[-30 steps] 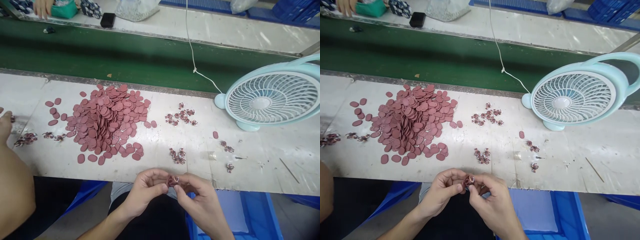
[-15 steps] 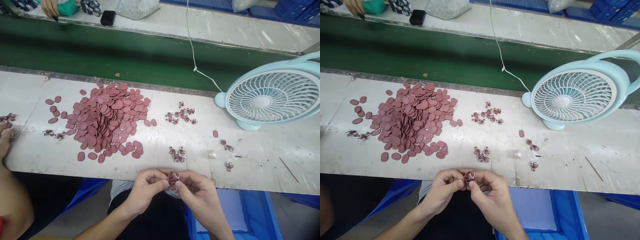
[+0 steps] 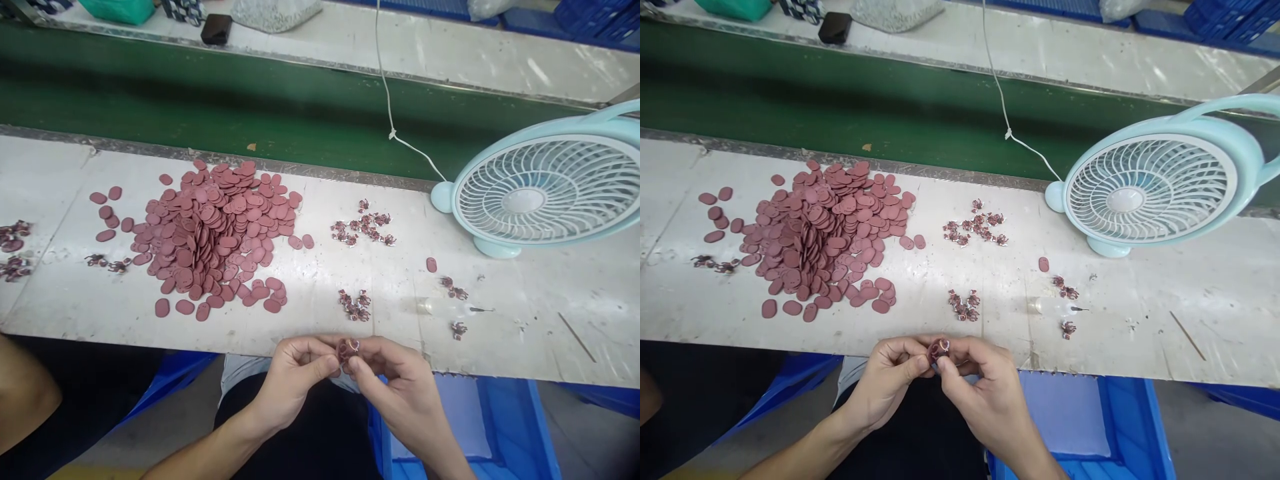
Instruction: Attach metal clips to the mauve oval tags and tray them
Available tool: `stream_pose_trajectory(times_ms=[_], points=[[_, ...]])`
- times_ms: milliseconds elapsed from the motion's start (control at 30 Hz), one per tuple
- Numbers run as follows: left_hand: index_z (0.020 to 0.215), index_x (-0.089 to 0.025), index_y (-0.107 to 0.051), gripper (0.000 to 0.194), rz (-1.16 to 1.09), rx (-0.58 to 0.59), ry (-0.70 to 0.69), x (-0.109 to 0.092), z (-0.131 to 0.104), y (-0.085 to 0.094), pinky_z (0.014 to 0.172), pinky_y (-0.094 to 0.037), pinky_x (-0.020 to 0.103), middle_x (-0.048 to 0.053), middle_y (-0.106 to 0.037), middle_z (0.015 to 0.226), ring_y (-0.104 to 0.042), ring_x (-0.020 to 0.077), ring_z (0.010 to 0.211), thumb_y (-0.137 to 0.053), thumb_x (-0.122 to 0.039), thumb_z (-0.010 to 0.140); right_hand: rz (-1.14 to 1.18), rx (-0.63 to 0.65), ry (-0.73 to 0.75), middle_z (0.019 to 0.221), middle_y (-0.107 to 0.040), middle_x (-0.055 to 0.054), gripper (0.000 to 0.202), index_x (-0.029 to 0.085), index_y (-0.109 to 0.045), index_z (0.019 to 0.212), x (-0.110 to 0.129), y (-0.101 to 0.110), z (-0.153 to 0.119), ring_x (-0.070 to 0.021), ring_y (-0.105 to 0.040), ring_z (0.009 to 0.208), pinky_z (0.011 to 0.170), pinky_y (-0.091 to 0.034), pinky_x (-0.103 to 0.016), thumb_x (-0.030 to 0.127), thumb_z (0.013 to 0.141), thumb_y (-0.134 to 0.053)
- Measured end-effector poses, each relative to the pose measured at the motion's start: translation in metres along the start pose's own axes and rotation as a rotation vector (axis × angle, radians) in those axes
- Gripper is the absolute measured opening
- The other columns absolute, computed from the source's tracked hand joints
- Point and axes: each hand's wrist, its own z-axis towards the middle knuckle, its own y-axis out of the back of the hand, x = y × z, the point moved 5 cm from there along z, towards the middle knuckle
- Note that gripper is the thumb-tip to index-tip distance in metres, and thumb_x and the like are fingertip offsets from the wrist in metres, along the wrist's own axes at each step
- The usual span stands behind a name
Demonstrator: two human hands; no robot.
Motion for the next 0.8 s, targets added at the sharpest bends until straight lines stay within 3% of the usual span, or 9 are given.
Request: stream_pose_trajectory(times_ms=[200, 367, 567, 700, 800], points=[[0.075, -0.018, -0.079, 0.009, -0.002, 0.0, 0.02, 0.002, -0.001, -0.001, 0.071, -0.053, 0.025, 0.005, -0.079, 0.083, -0.067, 0.0129, 0.073, -0.083, -0.025, 0.08, -0.148, -0.026, 0.11, 0.095, -0.079, -0.004, 0.016, 0.023, -0.076, 0.105, 0.01, 0.004, -0.004, -0.014, -0.074, 0.072, 0.067, -0.061, -0.022, 0.022, 0.092, -0.067], [0.074, -0.018, -0.079, 0.009, -0.018, -0.008, -0.008, -0.002, -0.001, -0.005, 0.073, -0.052, 0.024, 0.005, -0.079, 0.084, -0.067, 0.0128, 0.075, -0.082, -0.024, 0.08, 0.013, -0.071, 0.06, 0.095, -0.08, -0.004, 0.015, 0.024, -0.075, 0.106, -0.001, -0.001, -0.006, -0.0156, -0.076, 0.076, 0.071, -0.064, -0.025, 0.024, 0.093, -0.067], [0.075, -0.018, -0.079, 0.009, 0.018, -0.001, -0.043, -0.006, 0.001, -0.006, 0.081, -0.055, 0.032, 0.008, -0.08, 0.096, -0.072, 0.0198, 0.087, -0.08, -0.024, 0.082, 0.112, -0.096, 0.038, 0.098, -0.08, -0.005, 0.013, 0.025, -0.075, 0.105, -0.007, -0.006, -0.007, -0.0178, -0.076, 0.082, 0.078, -0.064, -0.028, 0.026, 0.093, -0.069], [0.072, -0.018, -0.079, 0.011, 0.06, -0.018, -0.093, -0.009, 0.0, -0.009, 0.084, -0.058, 0.036, 0.01, -0.08, 0.104, -0.074, 0.0243, 0.092, -0.08, -0.024, 0.081, 0.248, -0.078, -0.013, 0.091, -0.079, -0.004, 0.012, 0.026, -0.076, 0.102, -0.012, -0.009, -0.003, -0.017, -0.075, 0.078, 0.074, -0.063, -0.028, 0.029, 0.093, -0.071], [0.083, -0.021, -0.081, 0.006, 0.129, -0.04, -0.129, -0.013, -0.003, -0.007, 0.089, -0.059, 0.04, 0.012, -0.077, 0.12, -0.074, 0.029, 0.104, -0.081, -0.026, 0.08, 0.413, -0.108, -0.049, 0.082, -0.077, -0.003, 0.009, 0.026, -0.077, 0.096, -0.026, -0.008, -0.001, -0.0162, -0.072, 0.07, 0.066, -0.062, -0.026, 0.033, 0.091, -0.074]])
